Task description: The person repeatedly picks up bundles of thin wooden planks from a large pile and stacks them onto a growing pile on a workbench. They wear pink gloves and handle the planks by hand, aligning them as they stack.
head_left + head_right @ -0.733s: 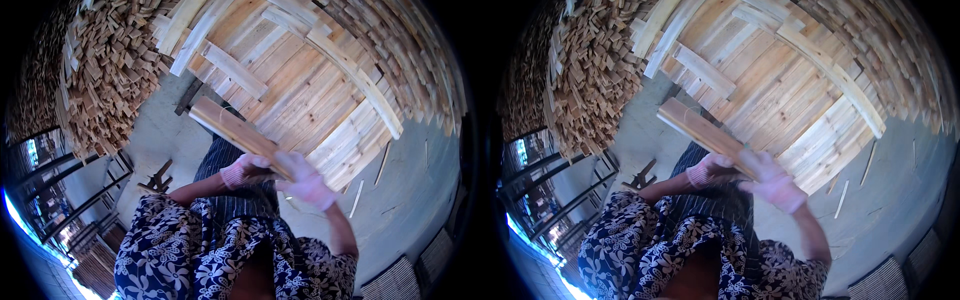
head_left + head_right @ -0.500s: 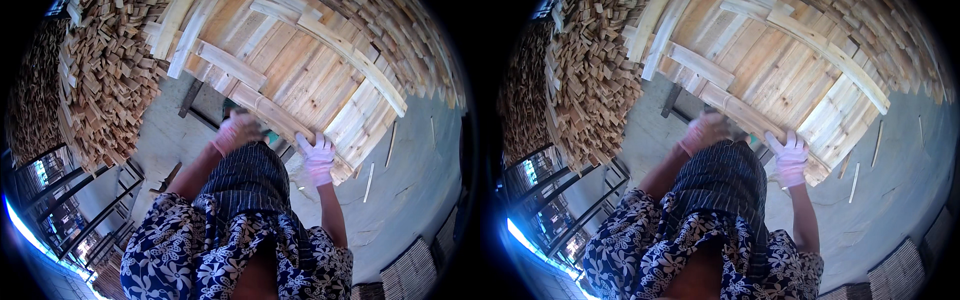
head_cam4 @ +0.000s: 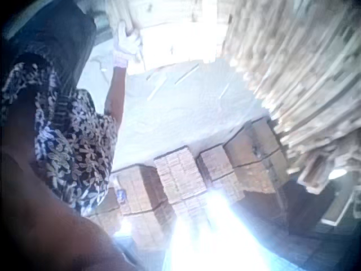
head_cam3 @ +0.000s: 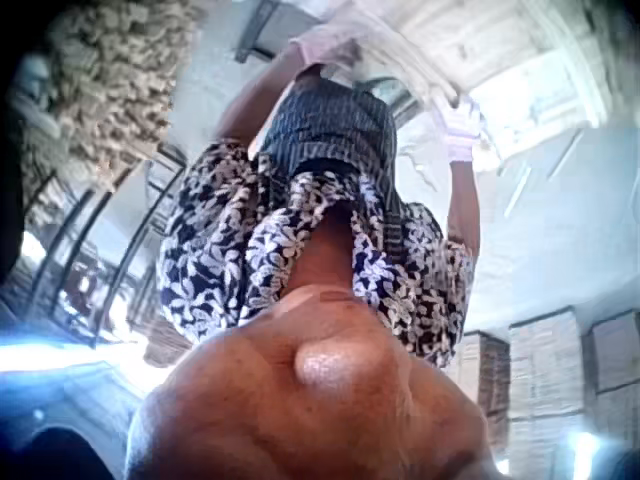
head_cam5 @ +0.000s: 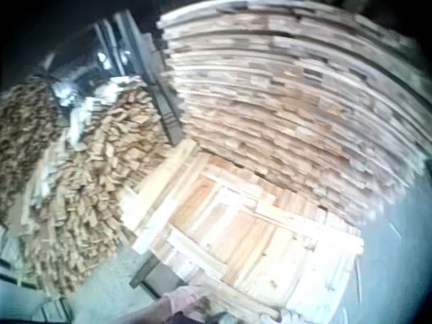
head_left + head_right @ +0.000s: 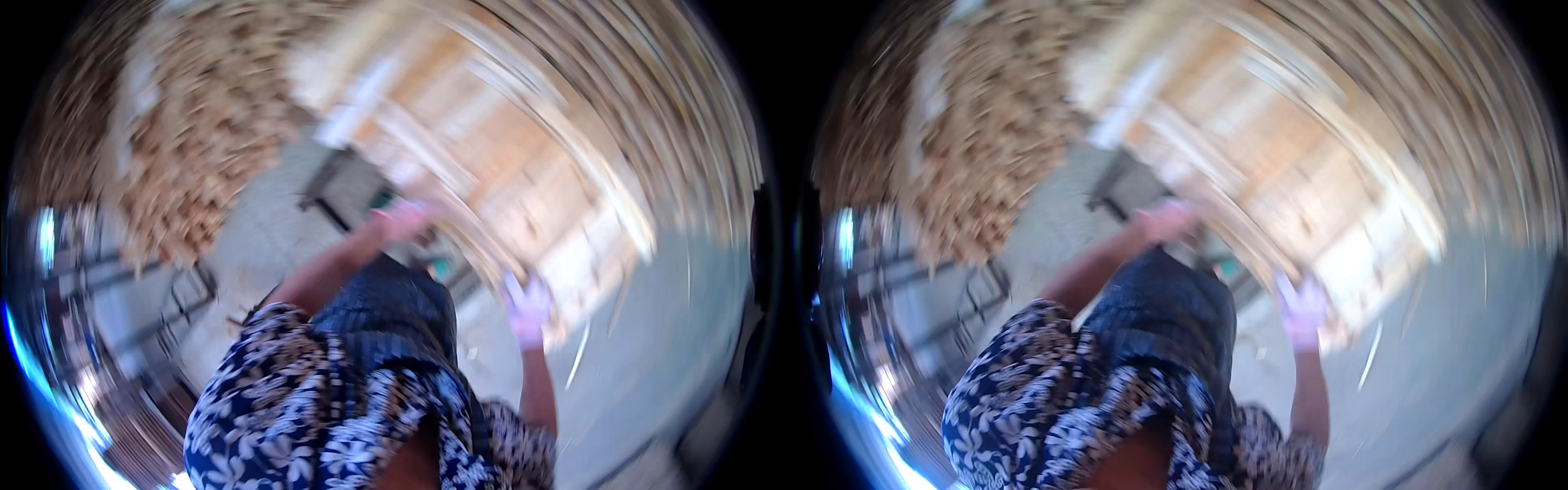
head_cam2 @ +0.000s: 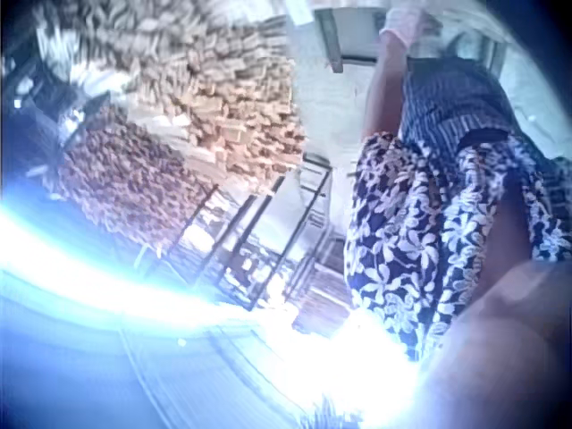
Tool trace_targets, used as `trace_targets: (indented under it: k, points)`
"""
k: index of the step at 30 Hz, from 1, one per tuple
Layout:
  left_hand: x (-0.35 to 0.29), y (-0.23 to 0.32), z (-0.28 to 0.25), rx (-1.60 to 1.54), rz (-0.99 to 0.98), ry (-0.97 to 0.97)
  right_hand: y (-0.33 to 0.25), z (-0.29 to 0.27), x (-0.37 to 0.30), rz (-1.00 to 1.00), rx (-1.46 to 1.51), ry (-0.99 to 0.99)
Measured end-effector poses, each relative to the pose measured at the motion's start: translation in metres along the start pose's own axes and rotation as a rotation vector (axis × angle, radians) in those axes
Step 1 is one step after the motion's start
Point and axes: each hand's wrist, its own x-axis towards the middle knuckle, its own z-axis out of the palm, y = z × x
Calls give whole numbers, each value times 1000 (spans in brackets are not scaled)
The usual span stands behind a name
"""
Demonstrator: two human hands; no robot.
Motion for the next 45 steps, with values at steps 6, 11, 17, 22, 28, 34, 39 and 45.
trace_targets:
  k: [6,11,17,22,28,34,39,45]
  points:
    - [-40,-10,-21,91,1,119,-43,0,2,150,-175,-226]
    - [-120,-30,-166,254,188,663,-171,-20,119,312,258,-318]
    - [-311,-21,-401,549,521,1695,-385,65,331,-283,534,-514]
    - [-441,-86,-551,41,365,2334,-568,95,516,-484,1030,-720]
    - [-460,-128,-662,-895,428,1688,-778,18,675,-633,1107,-194]
    - [-466,-108,-691,-1212,758,1540,-880,28,731,-221,778,-486]
    - [-472,-66,-666,-486,533,1573,-868,43,739,-160,742,-453]
    - [-456,-99,-679,-947,574,1316,-882,47,720,-38,812,-412]
